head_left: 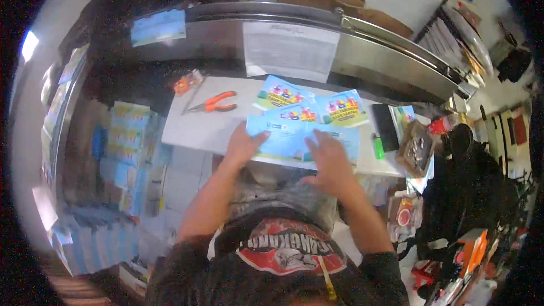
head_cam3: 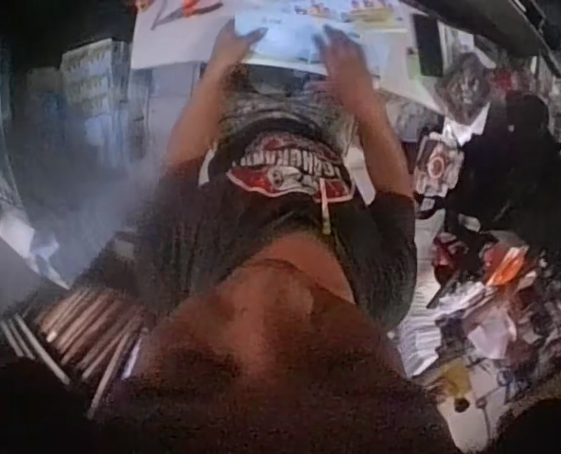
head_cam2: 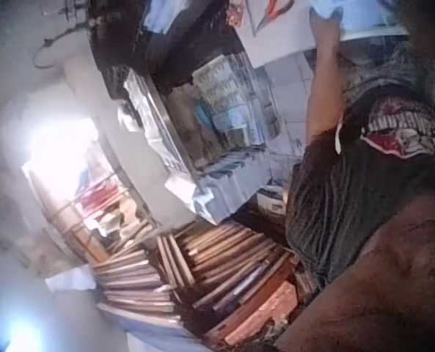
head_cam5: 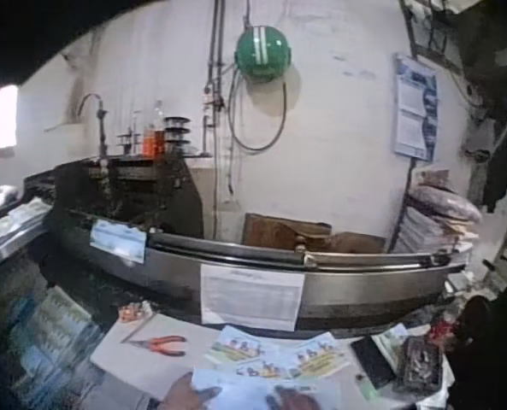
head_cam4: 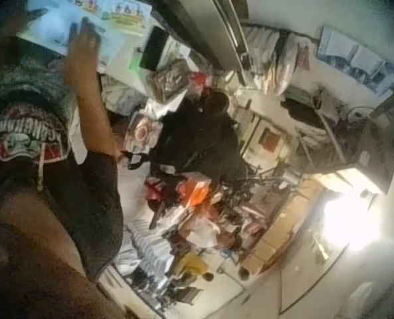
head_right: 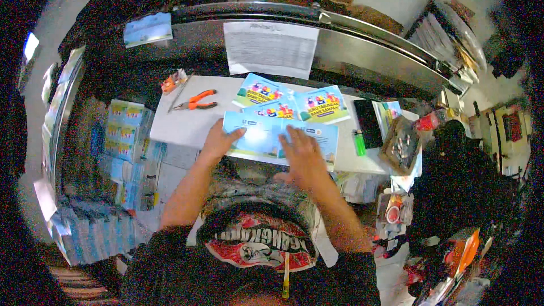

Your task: The person takes stacks of printed booklets from a machine, separates and folds the booklets by hand, and organizes them on a table.

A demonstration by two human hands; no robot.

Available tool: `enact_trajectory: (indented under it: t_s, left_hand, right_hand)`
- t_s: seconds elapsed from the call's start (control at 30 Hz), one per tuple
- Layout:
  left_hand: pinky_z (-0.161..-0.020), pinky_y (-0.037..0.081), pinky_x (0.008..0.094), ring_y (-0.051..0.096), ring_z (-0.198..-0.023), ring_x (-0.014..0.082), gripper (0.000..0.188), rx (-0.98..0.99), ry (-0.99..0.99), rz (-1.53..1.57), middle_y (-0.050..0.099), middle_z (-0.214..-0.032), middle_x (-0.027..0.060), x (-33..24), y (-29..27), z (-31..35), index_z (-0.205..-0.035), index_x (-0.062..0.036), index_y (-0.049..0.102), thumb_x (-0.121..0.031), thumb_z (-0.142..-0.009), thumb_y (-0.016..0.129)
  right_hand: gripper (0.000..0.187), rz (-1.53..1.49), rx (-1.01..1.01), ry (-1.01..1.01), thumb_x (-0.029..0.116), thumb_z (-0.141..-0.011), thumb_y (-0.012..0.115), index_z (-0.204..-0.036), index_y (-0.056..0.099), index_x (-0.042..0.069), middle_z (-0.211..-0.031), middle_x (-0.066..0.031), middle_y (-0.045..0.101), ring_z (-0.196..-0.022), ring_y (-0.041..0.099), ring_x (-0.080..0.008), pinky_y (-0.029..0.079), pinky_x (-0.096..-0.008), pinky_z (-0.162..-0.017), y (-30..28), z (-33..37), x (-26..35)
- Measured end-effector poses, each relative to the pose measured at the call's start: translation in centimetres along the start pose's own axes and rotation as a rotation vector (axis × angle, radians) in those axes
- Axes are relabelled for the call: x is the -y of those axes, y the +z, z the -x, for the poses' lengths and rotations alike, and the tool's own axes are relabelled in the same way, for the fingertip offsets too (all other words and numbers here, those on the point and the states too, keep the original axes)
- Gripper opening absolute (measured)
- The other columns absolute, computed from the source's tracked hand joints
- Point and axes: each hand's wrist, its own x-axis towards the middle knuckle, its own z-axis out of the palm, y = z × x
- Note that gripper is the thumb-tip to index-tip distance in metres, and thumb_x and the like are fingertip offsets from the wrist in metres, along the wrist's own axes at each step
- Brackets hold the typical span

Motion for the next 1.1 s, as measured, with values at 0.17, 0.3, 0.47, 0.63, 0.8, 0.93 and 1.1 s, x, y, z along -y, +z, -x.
enact_trajectory:
  t_s: [0.17, 0.3, 0.47, 0.63, 0.8, 0.93, 1.1]
  left_hand:
    - [-0.085, 0.048, 0.0358, 0.062, -0.098, 0.0243, 0.050, 0.055, -0.122, -0.018, 0.065, -0.109, 0.0154, -2.3, -1.1, -0.4, -0.120, 0.0072, 0.054, -0.031, -0.089, 0.066]
    - [-0.094, 0.044, 0.0369, 0.057, -0.110, 0.0226, 0.057, 0.175, -0.372, 0.952, 0.061, -0.119, 0.0152, 0.3, -2.6, -0.8, -0.127, 0.0069, 0.050, -0.039, -0.094, 0.059]
    - [-0.095, 0.044, 0.0349, 0.058, -0.108, 0.0227, 0.053, 0.156, -0.048, 0.148, 0.061, -0.119, 0.0151, 1.6, -2.7, -0.3, -0.127, 0.0076, 0.051, -0.026, -0.088, 0.066]
    - [-0.089, 0.049, 0.0353, 0.063, -0.102, 0.0247, 0.053, 0.054, 0.035, 0.134, 0.064, -0.114, 0.0176, 2.7, -2.0, -0.4, -0.126, 0.0054, 0.051, -0.018, -0.082, 0.071]
    - [-0.082, 0.051, 0.0352, 0.066, -0.094, 0.0266, 0.055, 0.053, 0.039, 0.214, 0.066, -0.107, 0.0194, 2.4, -1.9, 0.5, -0.128, 0.0024, 0.050, -0.017, -0.081, 0.072]
    - [-0.085, 0.050, 0.0370, 0.065, -0.099, 0.0290, 0.056, 0.127, 0.014, 0.118, 0.065, -0.111, 0.0213, 2.0, -1.2, -0.4, -0.127, 0.0025, 0.051, -0.021, -0.081, 0.072]
    - [-0.089, 0.047, 0.0395, 0.061, -0.101, 0.0307, 0.046, 0.044, 0.184, 0.002, 0.063, -0.110, 0.0211, 0.9, -2.0, 0.5, -0.121, 0.0018, 0.056, -0.019, -0.082, 0.067]
  right_hand:
    - [0.067, 0.079, 0.179, -0.045, 0.032, -0.069, 0.076, -0.124, 0.052, 0.001, -0.133, -0.0191, 0.049, -0.123, 0.045, -0.0379, 0.044, -0.0467, -0.096, 4.1, 1.1, -2.1]
    - [0.038, -0.097, 0.442, -0.009, 0.016, -0.084, 0.057, -0.121, 0.058, 0.009, -0.119, -0.0159, 0.061, -0.109, 0.058, -0.0337, 0.047, -0.0443, -0.092, -0.1, -2.2, -3.7]
    - [0.028, -0.039, 0.210, 0.100, 0.016, -0.085, 0.054, -0.109, 0.062, 0.005, -0.096, -0.0213, 0.066, -0.089, 0.064, -0.0407, 0.052, -0.0466, -0.078, -11.8, -14.9, -6.5]
    - [0.041, 0.186, -0.879, -0.206, 0.005, -0.081, 0.055, -0.120, 0.061, 0.017, -0.119, -0.0141, 0.062, -0.104, 0.061, -0.0340, 0.051, -0.0434, -0.087, -14.9, -29.3, -2.1]
    - [0.033, 0.549, -0.529, -0.266, 0.013, -0.083, 0.055, -0.115, 0.064, 0.016, -0.120, -0.0138, 0.059, -0.103, 0.060, -0.0334, 0.051, -0.0468, -0.082, -4.9, -37.0, -1.6]
    - [0.037, 0.510, -0.326, -0.277, 0.016, -0.085, 0.053, -0.120, 0.064, 0.016, -0.125, -0.0150, 0.055, -0.105, 0.057, -0.0293, 0.052, -0.0427, -0.077, 3.0, -32.5, -5.0]
    - [0.056, 0.131, 0.025, -0.217, 0.029, -0.077, 0.071, -0.126, 0.055, 0.006, -0.121, -0.0182, 0.058, -0.101, 0.060, -0.0344, 0.050, -0.0481, -0.083, 3.9, -21.3, -4.0]
